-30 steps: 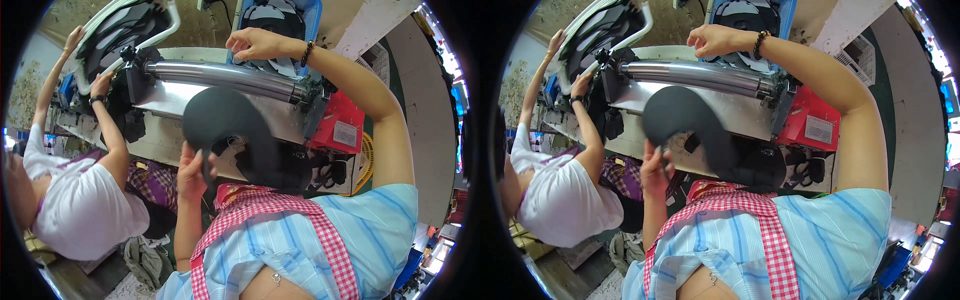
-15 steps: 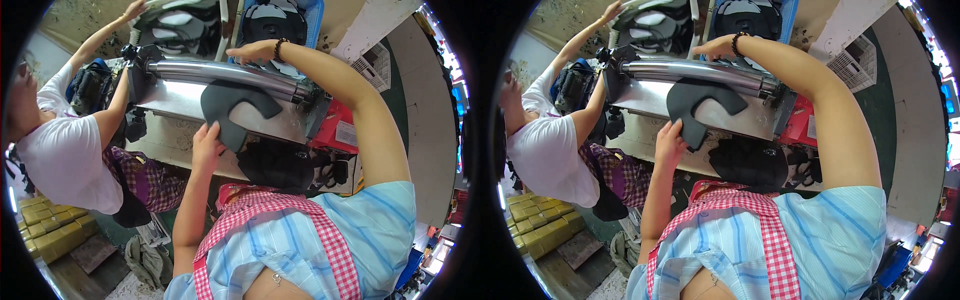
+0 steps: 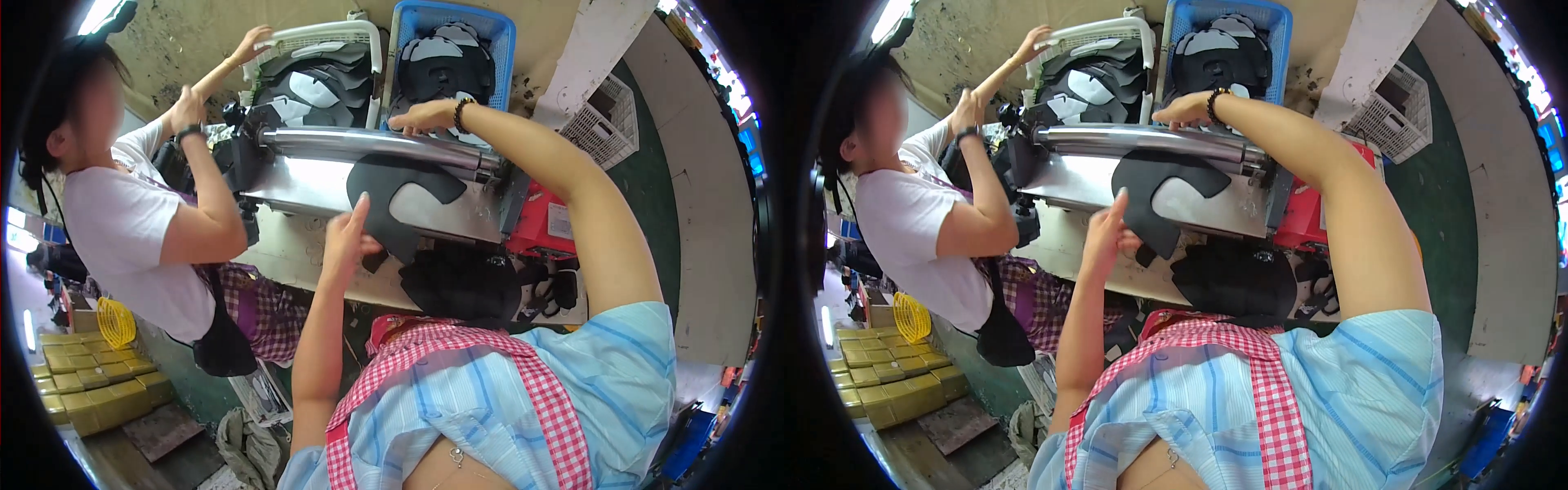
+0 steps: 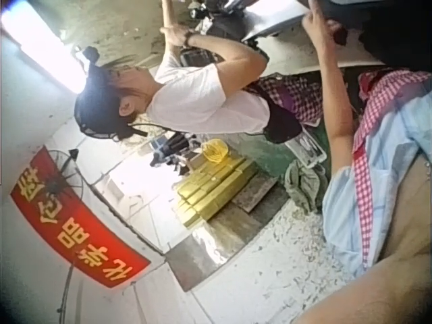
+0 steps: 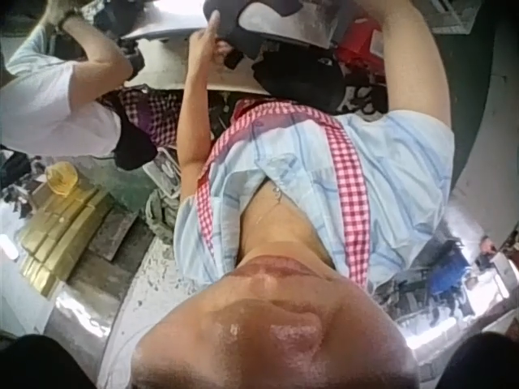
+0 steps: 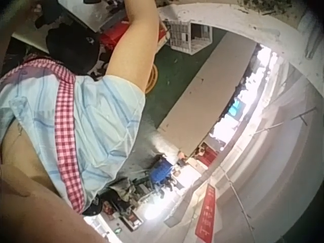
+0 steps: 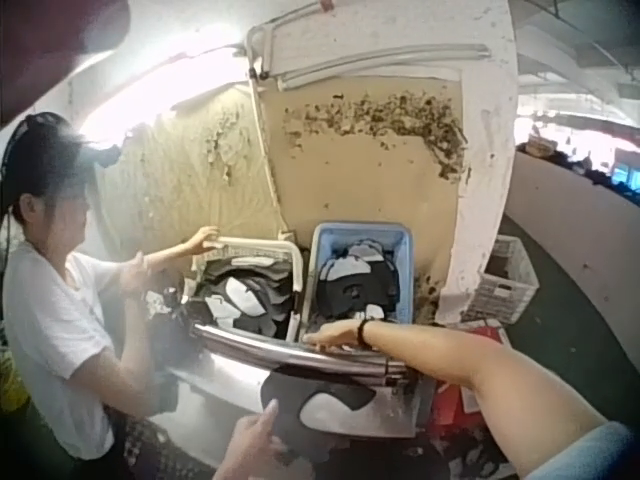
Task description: Feeding shoe components through a gluing machine to apply adhesive for assembly.
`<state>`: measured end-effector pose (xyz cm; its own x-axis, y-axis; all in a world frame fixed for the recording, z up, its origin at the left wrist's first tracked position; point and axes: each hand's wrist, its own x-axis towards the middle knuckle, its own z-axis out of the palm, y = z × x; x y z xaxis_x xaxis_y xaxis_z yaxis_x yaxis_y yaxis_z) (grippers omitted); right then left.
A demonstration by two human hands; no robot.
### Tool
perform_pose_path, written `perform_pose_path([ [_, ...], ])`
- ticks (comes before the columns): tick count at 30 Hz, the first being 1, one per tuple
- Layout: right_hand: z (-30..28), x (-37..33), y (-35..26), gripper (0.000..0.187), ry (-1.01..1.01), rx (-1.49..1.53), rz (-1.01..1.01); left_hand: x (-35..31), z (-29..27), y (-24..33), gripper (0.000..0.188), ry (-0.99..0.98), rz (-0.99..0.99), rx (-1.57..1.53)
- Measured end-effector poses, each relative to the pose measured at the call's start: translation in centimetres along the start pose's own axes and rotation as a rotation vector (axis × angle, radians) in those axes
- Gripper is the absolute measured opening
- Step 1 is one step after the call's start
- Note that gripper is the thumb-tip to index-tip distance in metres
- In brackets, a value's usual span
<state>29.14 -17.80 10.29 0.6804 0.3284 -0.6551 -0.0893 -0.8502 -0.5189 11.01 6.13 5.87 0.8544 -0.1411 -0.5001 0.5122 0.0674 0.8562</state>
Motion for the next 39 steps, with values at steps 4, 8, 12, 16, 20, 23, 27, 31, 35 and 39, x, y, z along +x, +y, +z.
perform_pose_path([
  [4, -0.2, -0.3, 0.3, 0.067, 0.049, -0.042, -0.088, -1.5, 0.8, -0.9, 0.029, 0.114, 0.260, 0.050],
  [8, -0.3, -0.2, 1.2, 0.062, 0.071, -0.045, -0.164, -4.7, 2.0, -4.4, 0.027, 0.163, 0.179, -0.265],
  [12, 0.4, -0.6, -1.1, 0.063, 0.044, -0.045, -0.196, -2.3, 4.4, -3.2, 0.031, 0.198, 0.184, -0.406],
  [16, 1.7, 0.1, -2.2, 0.065, 0.049, 0.088, -0.149, -0.4, 4.9, -0.4, 0.034, 0.114, 0.113, -0.481],
  [20, -2.3, 1.4, 0.8, 0.030, 0.530, -0.222, -0.518, -2.1, 2.4, -0.2, 0.043, -0.102, 0.086, -0.137],
  [23, -2.6, -3.8, -4.2, 0.019, 0.756, -0.458, -0.600, -2.4, 4.0, 3.2, 0.053, -0.152, 0.136, -0.280],
  [27, 5.5, -11.6, -9.9, 0.027, 0.814, -0.831, -0.518, -1.3, 4.6, 6.1, 0.056, -0.249, 0.111, -0.637],
  [31, 6.2, -19.3, -10.2, 0.047, 0.316, -0.571, -0.477, -3.2, 2.5, 1.7, 0.041, -0.127, 0.211, -0.338],
  [35, 0.2, -13.7, -6.4, 0.047, 0.495, -0.332, -0.518, -4.7, -0.8, -4.0, 0.022, -0.046, 0.084, -0.430],
  [39, -1.6, -6.3, -2.7, 0.063, 0.307, -0.296, -0.345, -4.0, 1.2, -3.8, 0.021, 0.028, 0.104, -0.410],
])
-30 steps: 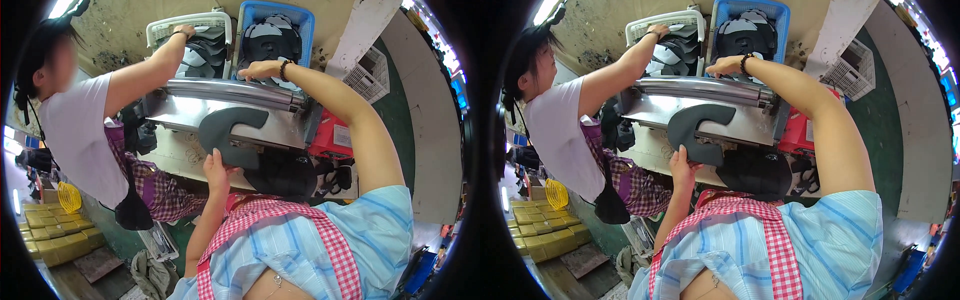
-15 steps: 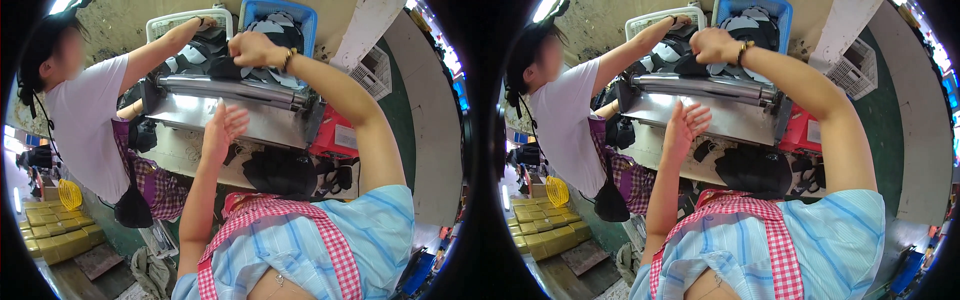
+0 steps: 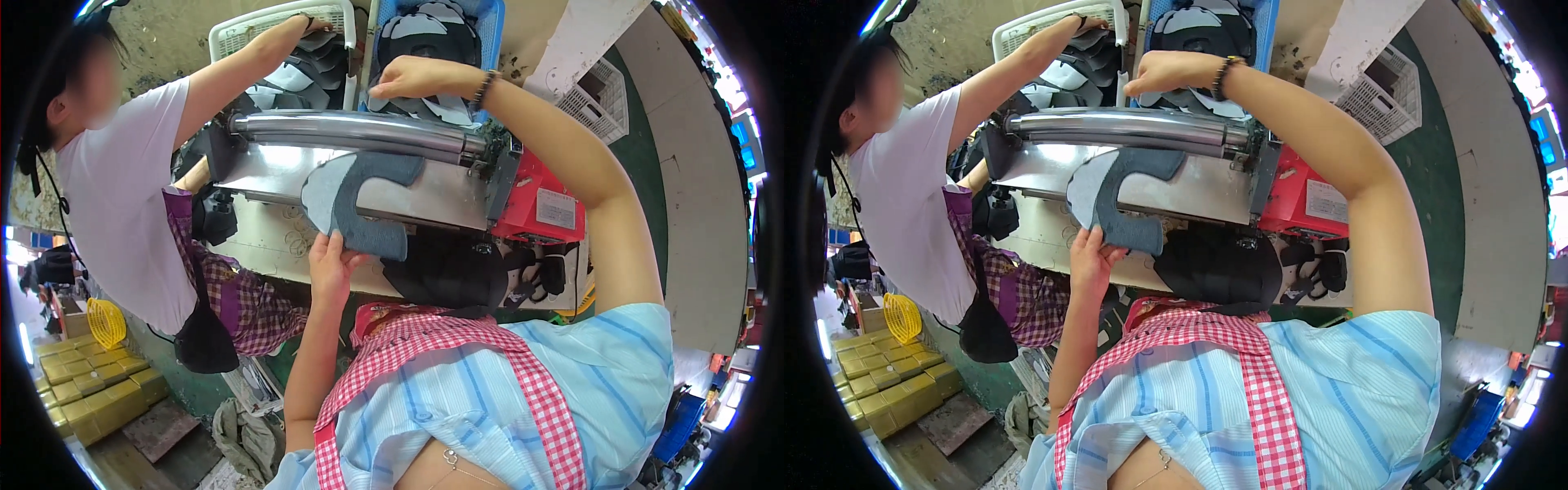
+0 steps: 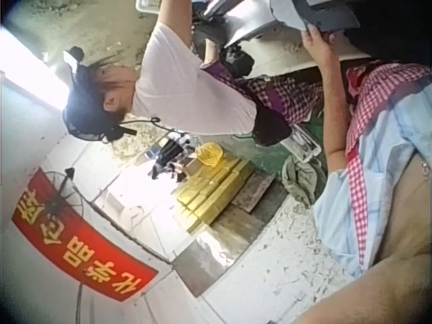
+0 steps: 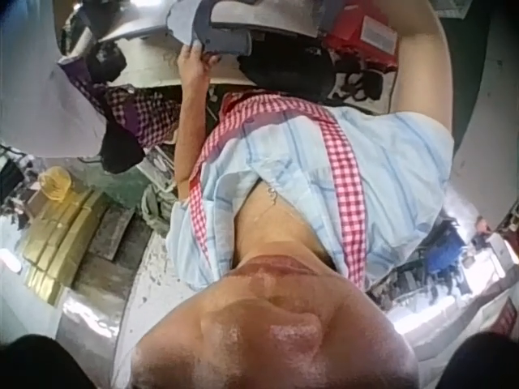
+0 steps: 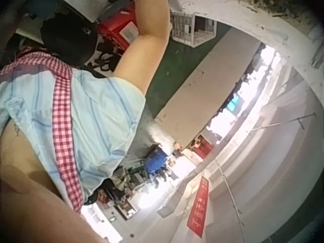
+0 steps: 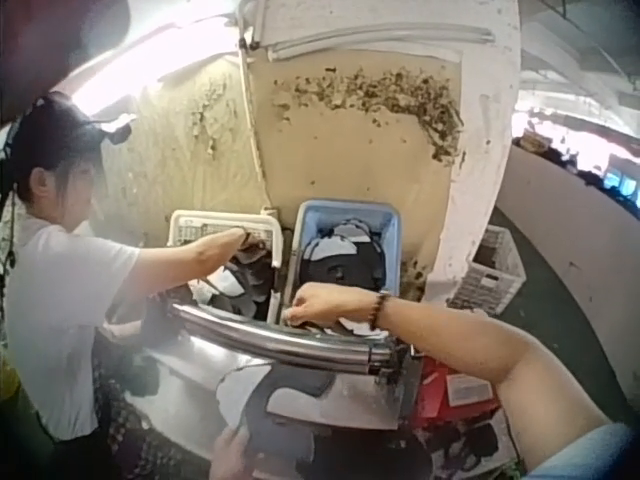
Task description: Feeding shoe components through a gluing machine to apply adhesive for assembly.
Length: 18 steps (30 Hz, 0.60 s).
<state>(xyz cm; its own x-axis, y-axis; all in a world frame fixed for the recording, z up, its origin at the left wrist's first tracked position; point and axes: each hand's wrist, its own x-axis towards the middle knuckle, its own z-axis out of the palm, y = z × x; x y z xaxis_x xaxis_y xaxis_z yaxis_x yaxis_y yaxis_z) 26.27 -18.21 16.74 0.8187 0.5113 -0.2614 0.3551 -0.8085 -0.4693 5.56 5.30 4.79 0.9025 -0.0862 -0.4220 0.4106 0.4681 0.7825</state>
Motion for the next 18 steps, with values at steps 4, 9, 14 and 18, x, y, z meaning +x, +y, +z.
perform_pose_path([
  [4, 2.9, 3.9, 0.0, 0.084, -0.252, 0.218, 0.141, 2.9, 2.8, 1.2, 0.021, 0.037, 0.034, -0.024],
  [9, 1.6, 7.1, 4.3, 0.052, -0.213, 0.180, 0.178, 1.3, 2.1, -3.9, 0.021, -0.141, -0.060, 0.422],
  [14, -3.3, 8.2, 6.9, 0.023, -0.015, 0.456, -0.266, 0.3, 4.7, -13.3, 0.054, -0.444, 0.536, 1.493],
  [18, -6.5, 6.5, 12.1, 0.041, 0.423, 0.418, -0.195, 0.2, 3.6, -15.2, 0.042, -0.490, 0.277, 1.417],
])
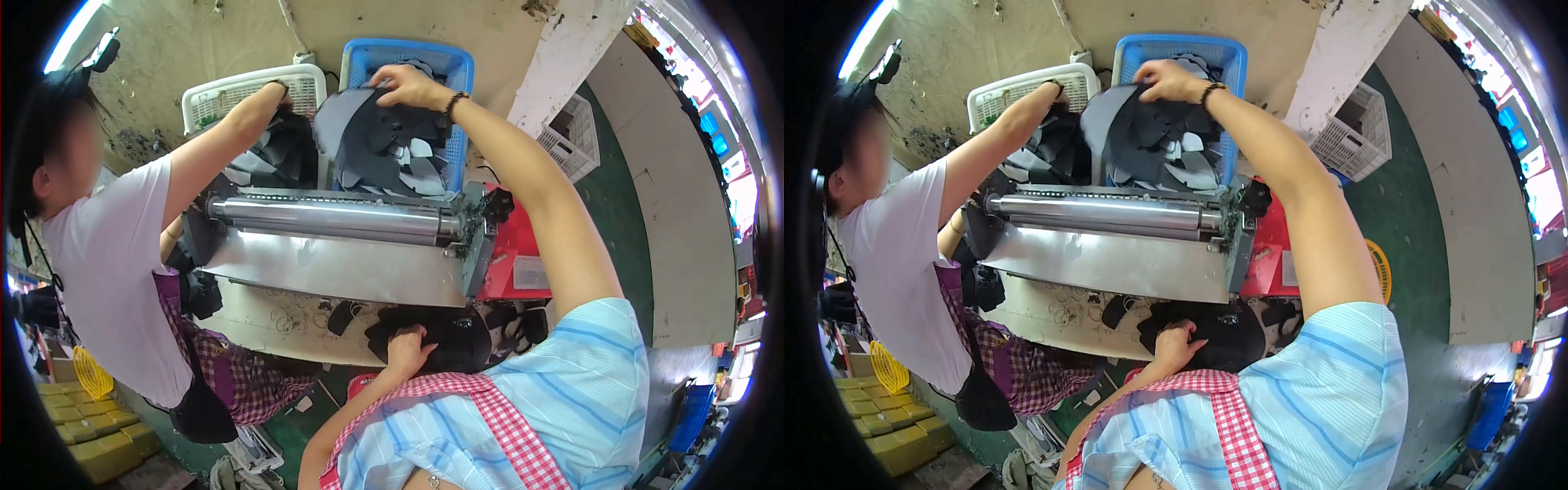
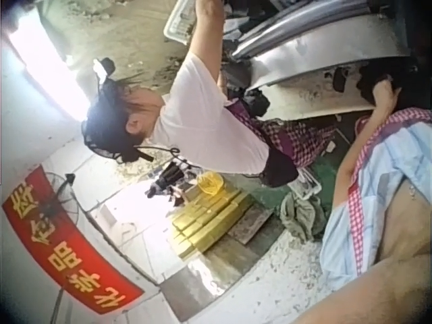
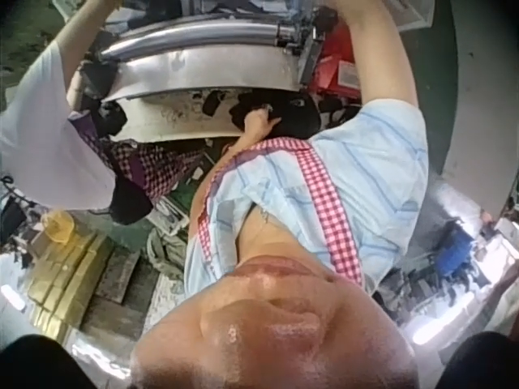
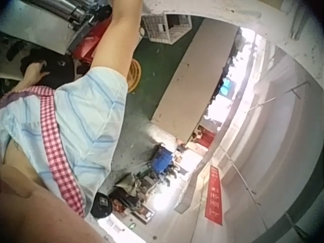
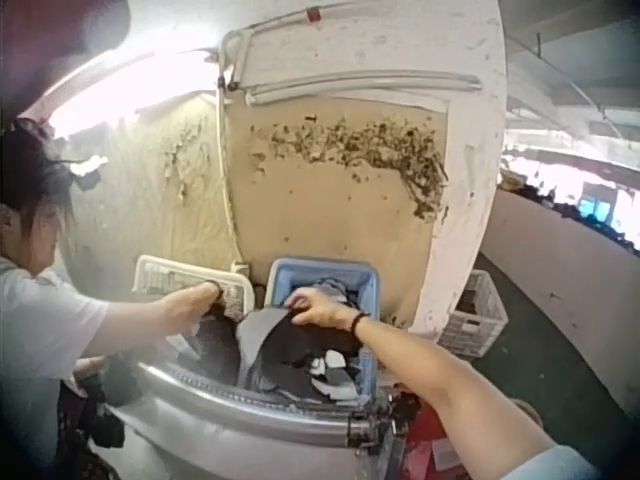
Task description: Feeding shoe components through a gluing machine to apply adhesive for assembly.
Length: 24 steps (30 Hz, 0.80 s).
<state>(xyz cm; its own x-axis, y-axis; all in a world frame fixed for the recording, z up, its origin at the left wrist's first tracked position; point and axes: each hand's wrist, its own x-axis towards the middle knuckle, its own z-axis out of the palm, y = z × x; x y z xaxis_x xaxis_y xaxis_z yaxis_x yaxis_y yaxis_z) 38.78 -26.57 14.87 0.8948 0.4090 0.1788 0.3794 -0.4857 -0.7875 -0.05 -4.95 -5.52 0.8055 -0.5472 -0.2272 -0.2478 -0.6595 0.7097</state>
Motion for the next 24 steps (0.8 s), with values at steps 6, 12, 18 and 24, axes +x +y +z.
perform_pose_path([
  [6, -7.3, -3.0, 5.7, 0.054, 0.613, -0.575, 0.103, -0.9, -3.4, 2.4, 0.026, -0.117, 0.599, 0.079],
  [12, -3.0, -7.4, -7.3, 0.041, 0.202, -0.080, 0.045, -4.8, -9.4, 2.0, 0.026, 0.002, 0.661, -0.313],
  [18, 0.6, -10.4, -8.0, 0.042, 0.179, 0.005, -0.040, -8.1, -16.5, -0.7, 0.023, 0.325, -0.190, -0.849],
  [24, 6.5, -8.0, -10.4, 0.050, -0.110, -0.337, -0.122, -7.0, -15.0, -0.4, 0.022, 0.468, -0.349, -1.523],
])
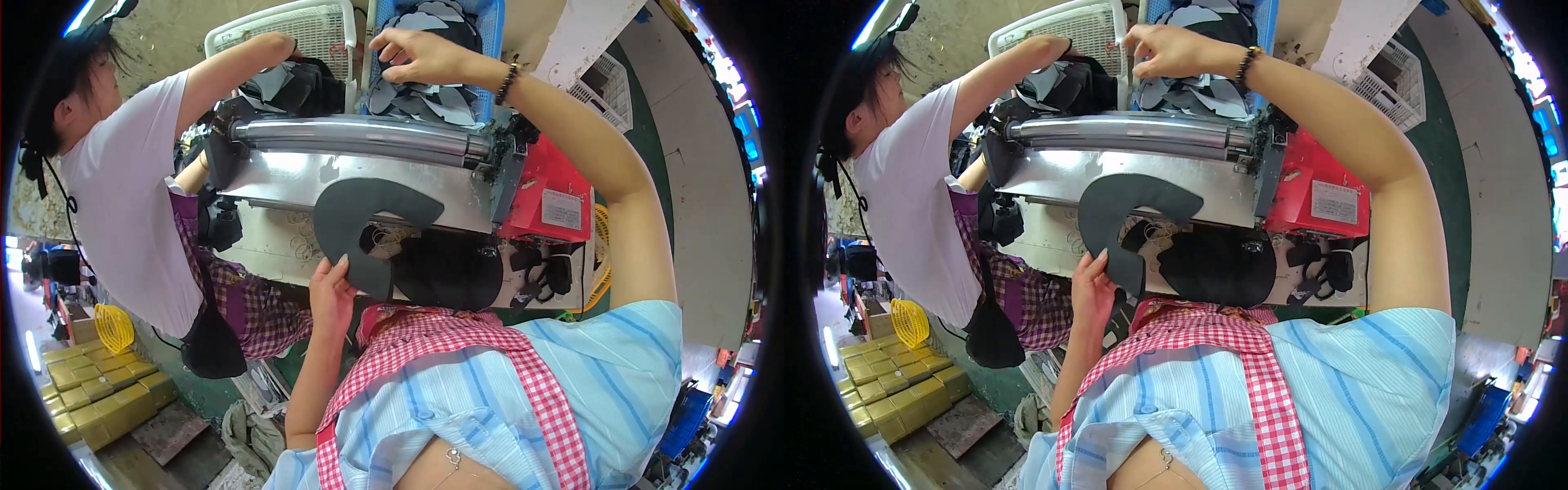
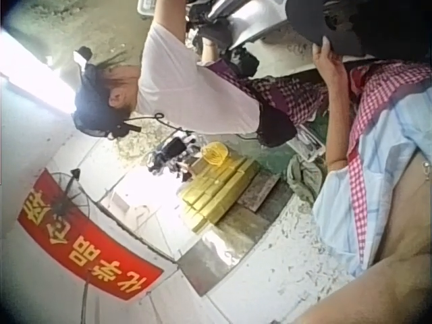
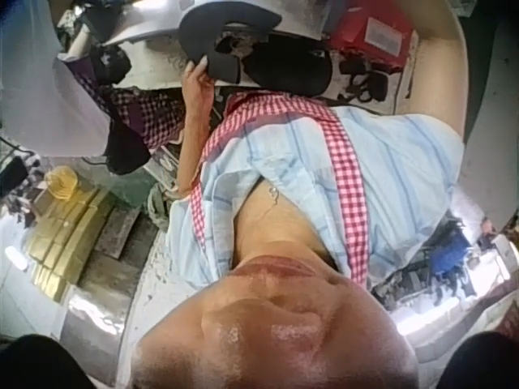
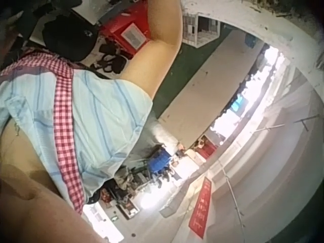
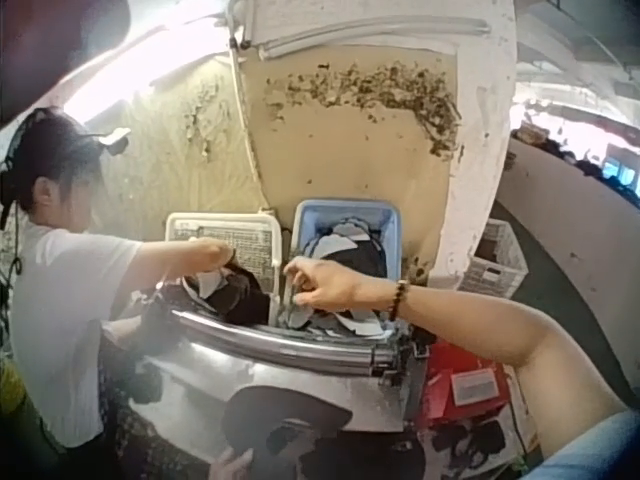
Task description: Feeding shoe components through a gluing machine to apply adhesive for assembly.
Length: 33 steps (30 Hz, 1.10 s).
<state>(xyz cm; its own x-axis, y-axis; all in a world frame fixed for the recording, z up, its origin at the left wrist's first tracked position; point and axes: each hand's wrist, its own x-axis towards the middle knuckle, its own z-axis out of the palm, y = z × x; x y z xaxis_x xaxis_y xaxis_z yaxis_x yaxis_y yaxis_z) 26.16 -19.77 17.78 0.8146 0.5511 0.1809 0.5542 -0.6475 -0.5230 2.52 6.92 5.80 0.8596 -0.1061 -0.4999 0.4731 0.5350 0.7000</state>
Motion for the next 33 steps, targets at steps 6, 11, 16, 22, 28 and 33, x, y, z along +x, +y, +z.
perform_pose_path([
  [6, 9.6, 4.1, 6.1, 0.071, -0.506, 0.342, 0.349, 6.4, 4.2, 0.8, 0.022, 0.002, 0.046, -0.052],
  [11, 6.0, 4.3, 2.6, 0.034, -0.219, -0.296, 0.208, 5.7, 2.4, 4.5, 0.048, -0.143, -0.134, 0.515],
  [16, 6.7, -0.2, -8.0, 0.021, -0.100, -0.654, -0.115, 6.4, 6.6, 6.2, 0.055, -0.205, 0.075, 0.141],
  [22, 2.4, -2.6, -12.0, 0.043, -0.343, -0.182, -0.022, 5.2, 2.2, 4.7, 0.026, -0.041, 0.130, 0.200],
  [28, 5.1, 3.5, 1.6, 0.063, -0.459, -0.034, 0.310, 7.1, 0.9, 4.0, 0.019, -0.085, -0.046, 0.240],
  [33, 6.7, 4.3, 3.1, 0.087, -0.551, 0.184, 0.379, 9.6, 4.0, 5.5, 0.027, -0.075, 0.019, 0.329],
])
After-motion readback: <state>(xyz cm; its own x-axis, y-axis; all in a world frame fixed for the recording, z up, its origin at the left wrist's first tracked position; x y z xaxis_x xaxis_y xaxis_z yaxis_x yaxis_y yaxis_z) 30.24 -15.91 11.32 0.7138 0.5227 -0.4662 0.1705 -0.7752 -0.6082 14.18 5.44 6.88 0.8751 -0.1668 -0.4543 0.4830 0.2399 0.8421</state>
